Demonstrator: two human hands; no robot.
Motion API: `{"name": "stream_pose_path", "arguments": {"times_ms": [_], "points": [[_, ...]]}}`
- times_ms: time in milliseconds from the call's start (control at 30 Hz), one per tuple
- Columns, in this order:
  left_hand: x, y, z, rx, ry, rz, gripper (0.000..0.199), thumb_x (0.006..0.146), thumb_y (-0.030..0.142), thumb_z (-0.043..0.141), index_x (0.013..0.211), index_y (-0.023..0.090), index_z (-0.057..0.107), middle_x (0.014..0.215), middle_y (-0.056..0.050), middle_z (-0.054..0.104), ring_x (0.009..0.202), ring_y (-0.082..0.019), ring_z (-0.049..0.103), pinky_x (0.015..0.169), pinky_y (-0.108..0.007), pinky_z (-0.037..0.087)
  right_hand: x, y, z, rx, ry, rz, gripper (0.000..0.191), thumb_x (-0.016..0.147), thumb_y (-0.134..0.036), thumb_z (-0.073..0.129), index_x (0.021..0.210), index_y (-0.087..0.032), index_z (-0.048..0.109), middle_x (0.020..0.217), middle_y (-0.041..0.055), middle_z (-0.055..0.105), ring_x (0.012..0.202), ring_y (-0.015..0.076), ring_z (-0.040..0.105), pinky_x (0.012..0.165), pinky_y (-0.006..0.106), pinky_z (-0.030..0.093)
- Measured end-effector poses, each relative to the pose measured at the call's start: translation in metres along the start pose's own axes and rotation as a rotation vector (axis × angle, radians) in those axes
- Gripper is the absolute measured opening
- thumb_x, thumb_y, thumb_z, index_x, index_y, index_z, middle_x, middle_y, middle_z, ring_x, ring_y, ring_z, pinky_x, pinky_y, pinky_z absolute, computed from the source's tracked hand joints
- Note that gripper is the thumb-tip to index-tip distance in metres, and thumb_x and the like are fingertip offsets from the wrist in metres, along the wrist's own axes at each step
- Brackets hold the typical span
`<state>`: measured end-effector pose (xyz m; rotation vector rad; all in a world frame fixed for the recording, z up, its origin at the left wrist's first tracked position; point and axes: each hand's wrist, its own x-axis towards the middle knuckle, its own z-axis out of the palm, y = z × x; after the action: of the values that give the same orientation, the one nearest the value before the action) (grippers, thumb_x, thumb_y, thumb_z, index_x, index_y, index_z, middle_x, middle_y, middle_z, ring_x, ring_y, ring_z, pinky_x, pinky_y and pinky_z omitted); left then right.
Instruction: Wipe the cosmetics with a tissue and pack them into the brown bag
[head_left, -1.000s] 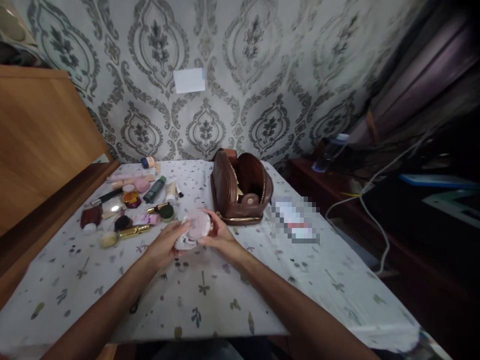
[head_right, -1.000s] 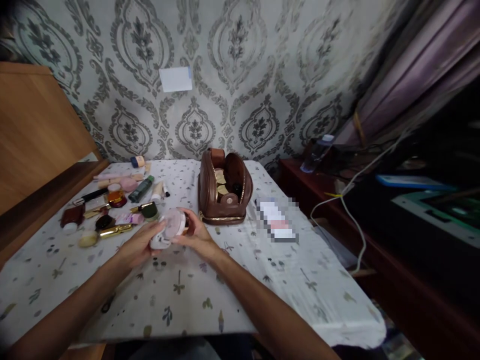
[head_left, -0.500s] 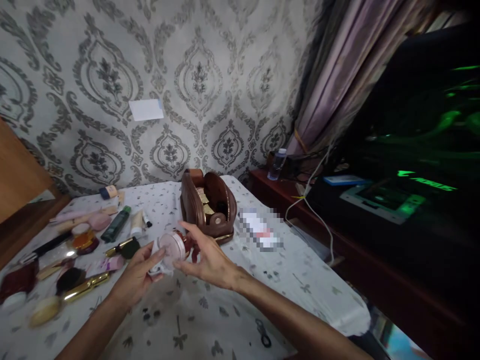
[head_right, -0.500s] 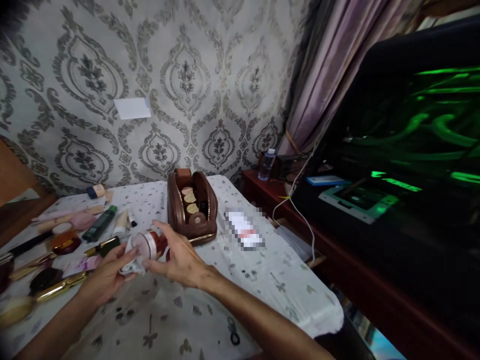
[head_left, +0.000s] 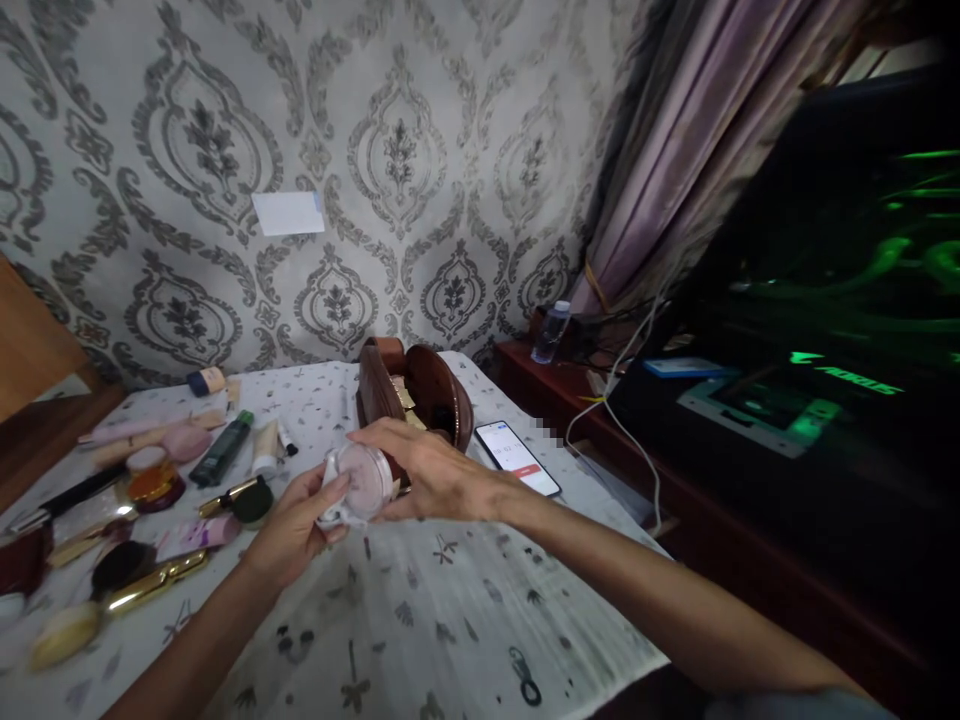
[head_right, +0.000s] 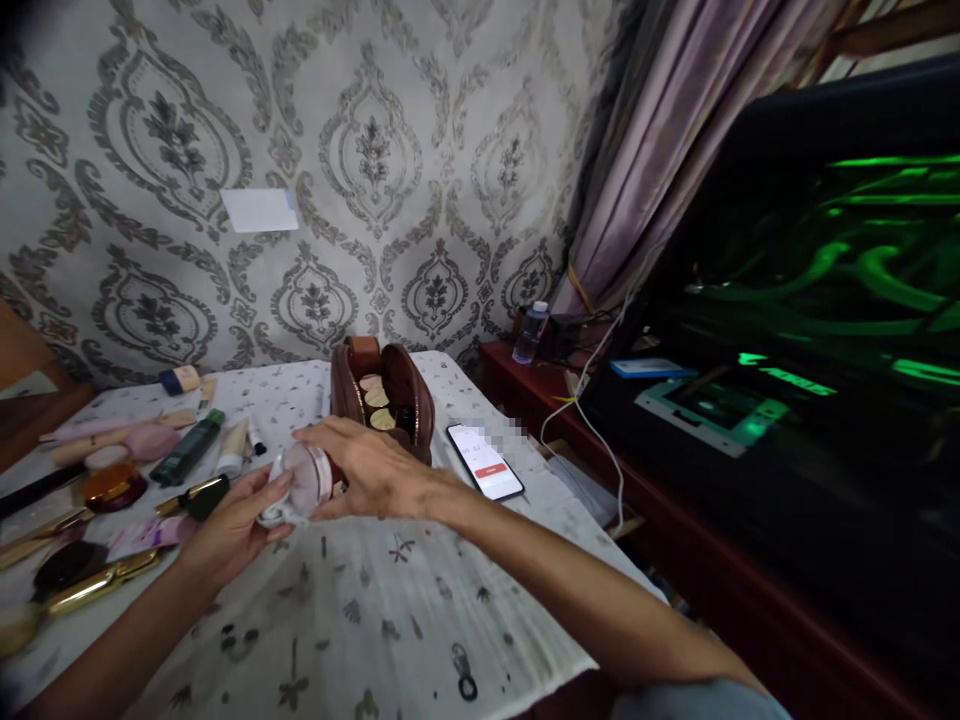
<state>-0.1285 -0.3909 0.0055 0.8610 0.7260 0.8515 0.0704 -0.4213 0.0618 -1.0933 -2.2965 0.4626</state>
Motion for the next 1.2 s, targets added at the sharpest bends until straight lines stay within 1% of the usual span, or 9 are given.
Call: {"name": "stream_pose_path", "arguments": {"times_ms": [200,333,467,567,667,900,1067,1133,1200], "points": [[0.003,0.007,0.005,-0.136,0.064,0.031,0.047,0.052,0.037,0.096,0.076,0.013,0.064,0.062,0.004,0.059,0.048,-0.006,0.048,0.034,-0.013,0.039,0.02,0.002,-0.017,-0.051,0.018,0.006,0.064,0.065,-0.037,0.088,0.119,-0.016,0.06,0.111,0.0086,0.063,0.102,0.0242,0.061,0.089,0.036,0.05],[0.003,0.021,0.015,-0.18,0.114,-0.07,0.018,0.091,0.025,0.064,0.08,0.011,0.063,0.059,0.0,0.06,0.043,-0.007,0.052,0.027,-0.011,0.03,0.033,0.001,-0.021,-0.082,0.022,-0.056,0.062,0.072,-0.04,0.083,0.123,-0.017,0.057,0.117,0.0095,0.06,0.106,0.0236,0.059,0.092,0.037,0.049],[-0.001,0.034,0.021,-0.266,0.154,-0.251,0.043,0.105,0.022,0.029,0.075,0.011,0.057,0.055,-0.002,0.057,0.038,-0.006,0.052,0.024,-0.008,0.024,0.043,0.005,-0.024,-0.039,-0.066,-0.137,0.04,0.088,-0.042,0.069,0.119,-0.018,0.062,0.108,0.0079,0.061,0.095,0.019,0.06,0.086,0.033,0.05],[-0.002,0.038,0.018,-0.317,0.152,-0.297,0.048,0.106,0.027,0.024,0.074,0.011,0.056,0.054,-0.003,0.056,0.038,-0.005,0.052,0.024,-0.006,0.024,0.048,0.012,-0.028,0.026,-0.159,-0.124,0.031,0.09,-0.04,0.068,0.109,-0.015,0.067,0.098,0.0061,0.063,0.089,0.0166,0.061,0.081,0.029,0.05],[-0.002,0.038,0.013,-0.337,0.162,-0.312,0.05,0.107,0.029,0.022,0.075,0.012,0.055,0.054,-0.003,0.055,0.036,-0.004,0.05,0.024,-0.005,0.024,0.05,0.018,-0.032,0.072,-0.22,-0.104,0.039,0.085,-0.035,0.073,0.118,-0.017,0.064,0.104,0.0049,0.064,0.09,0.0152,0.061,0.08,0.028,0.048],[-0.001,0.04,0.012,-0.308,0.143,-0.254,0.041,0.105,0.025,0.026,0.077,0.014,0.055,0.054,-0.003,0.057,0.036,-0.007,0.051,0.024,-0.007,0.023,0.051,0.021,-0.04,0.083,-0.191,0.014,0.025,0.089,-0.039,0.065,0.094,-0.015,0.064,0.08,-0.0006,0.061,0.074,0.0135,0.055,0.068,0.024,0.041],[0.003,0.031,0.005,-0.197,0.151,-0.186,0.028,0.101,0.023,0.039,0.094,0.01,0.063,0.056,-0.002,0.058,0.039,-0.007,0.052,0.027,-0.009,0.02,0.065,0.038,-0.06,0.072,0.023,0.115,0.024,0.085,-0.037,0.065,0.086,-0.014,0.06,0.074,-0.0026,0.057,0.069,0.012,0.051,0.063,0.023,0.037],[0.009,0.02,-0.004,-0.122,0.165,-0.118,0.022,0.095,0.027,0.052,0.098,0.009,0.064,0.057,-0.002,0.059,0.042,-0.008,0.053,0.029,-0.011,0.019,0.074,0.046,-0.072,-0.054,0.099,0.239,0.027,0.086,-0.04,0.063,0.084,-0.014,0.062,0.071,-0.0028,0.056,0.068,0.0119,0.051,0.062,0.023,0.036],[0.017,0.007,-0.014,-0.022,0.185,-0.059,0.03,0.083,0.036,0.069,0.098,0.011,0.065,0.058,-0.001,0.061,0.045,-0.009,0.055,0.033,-0.012,0.023,0.083,0.054,-0.083,-0.289,0.134,0.394,0.032,0.087,-0.044,0.061,0.08,-0.013,0.064,0.069,-0.0013,0.058,0.067,0.0127,0.052,0.061,0.024,0.034]]}}
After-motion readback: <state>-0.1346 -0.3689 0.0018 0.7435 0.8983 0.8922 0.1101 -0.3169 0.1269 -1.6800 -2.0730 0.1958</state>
